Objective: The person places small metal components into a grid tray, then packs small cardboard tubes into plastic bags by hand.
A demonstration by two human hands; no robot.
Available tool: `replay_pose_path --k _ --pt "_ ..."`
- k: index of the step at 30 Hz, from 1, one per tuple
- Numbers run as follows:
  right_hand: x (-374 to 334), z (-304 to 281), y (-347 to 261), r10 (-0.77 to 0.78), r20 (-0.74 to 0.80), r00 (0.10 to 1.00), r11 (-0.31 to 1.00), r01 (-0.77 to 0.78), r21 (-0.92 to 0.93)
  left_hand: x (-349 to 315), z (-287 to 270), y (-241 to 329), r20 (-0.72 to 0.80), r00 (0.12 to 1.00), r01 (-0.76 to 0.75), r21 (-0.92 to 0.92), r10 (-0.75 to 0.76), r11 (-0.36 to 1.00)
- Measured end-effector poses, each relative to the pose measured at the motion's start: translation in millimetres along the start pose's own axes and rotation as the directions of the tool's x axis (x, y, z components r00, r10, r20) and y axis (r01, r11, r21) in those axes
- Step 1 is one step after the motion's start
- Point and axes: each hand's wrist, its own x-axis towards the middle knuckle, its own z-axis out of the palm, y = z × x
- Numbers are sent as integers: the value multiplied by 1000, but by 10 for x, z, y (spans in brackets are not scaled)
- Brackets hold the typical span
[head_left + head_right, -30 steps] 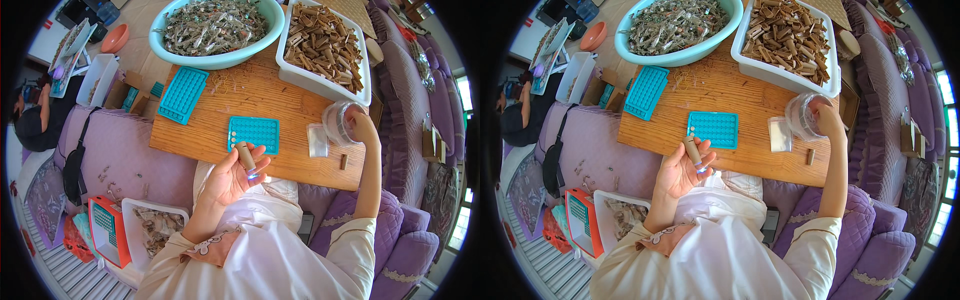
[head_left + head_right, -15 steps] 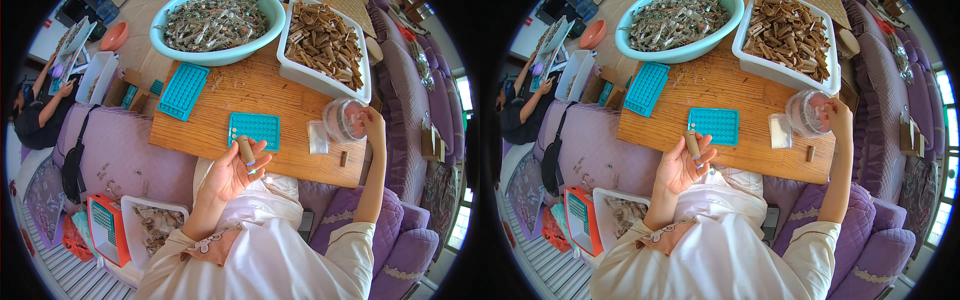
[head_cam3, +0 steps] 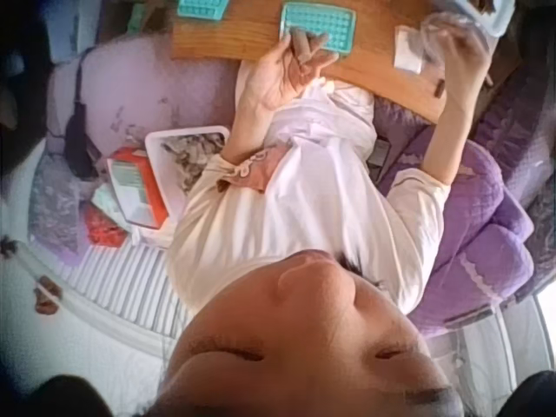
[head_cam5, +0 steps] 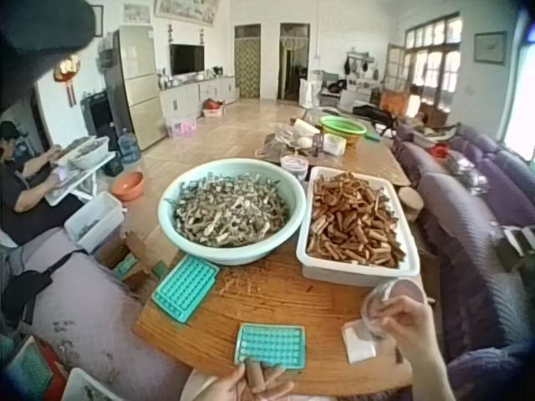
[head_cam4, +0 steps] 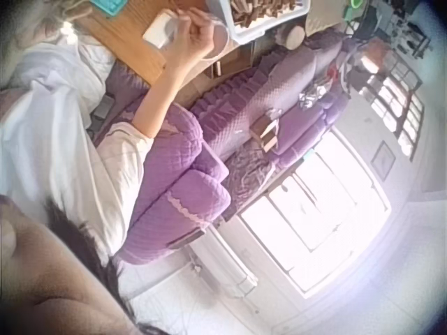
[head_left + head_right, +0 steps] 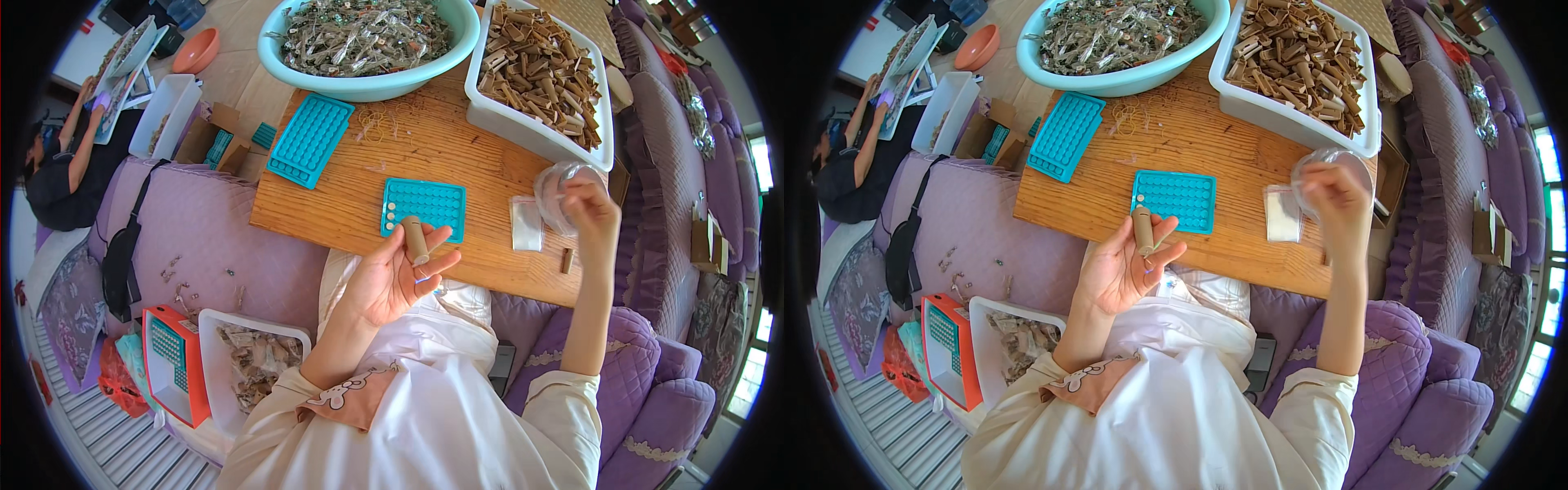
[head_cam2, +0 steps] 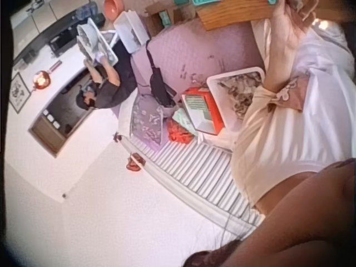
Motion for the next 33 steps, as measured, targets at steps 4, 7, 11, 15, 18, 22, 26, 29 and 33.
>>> replay_pose_path --k 4,7,11,15,18,22,26,29,33 --pt "-179 599 -343 28 257 966 986 -69 153 5 9 -49 -14 999 33 26 -33 999" --pt "-193 821 -334 -171 331 928 985 168 36 -10 12 -79 -23 1000 23 179 -19 984" --pt "-236 954 -442 -223 380 898 964 260 -50 -54 8 -111 -43 999 10 401 8 916" --pt "-268 946 -418 -254 408 877 940 323 -109 -38 23 -145 -49 999 32 402 -14 915" --pt "-267 955 -471 -224 421 879 948 298 -116 -38 -26 -125 -42 999 39 343 -26 938" --pt "-248 996 -453 -195 439 877 948 284 -147 -3 15 -116 -70 997 50 383 -25 923" --pt "-162 1040 -402 -165 477 863 962 249 -117 13 -14 -73 -103 994 57 357 -21 932" --pt "-88 1064 -381 -140 494 858 967 226 -118 56 -12 -14 -130 991 61 374 -13 925" --pt "115 1093 -441 -99 521 848 962 216 -168 171 43 220 -67 991 128 271 -114 954"
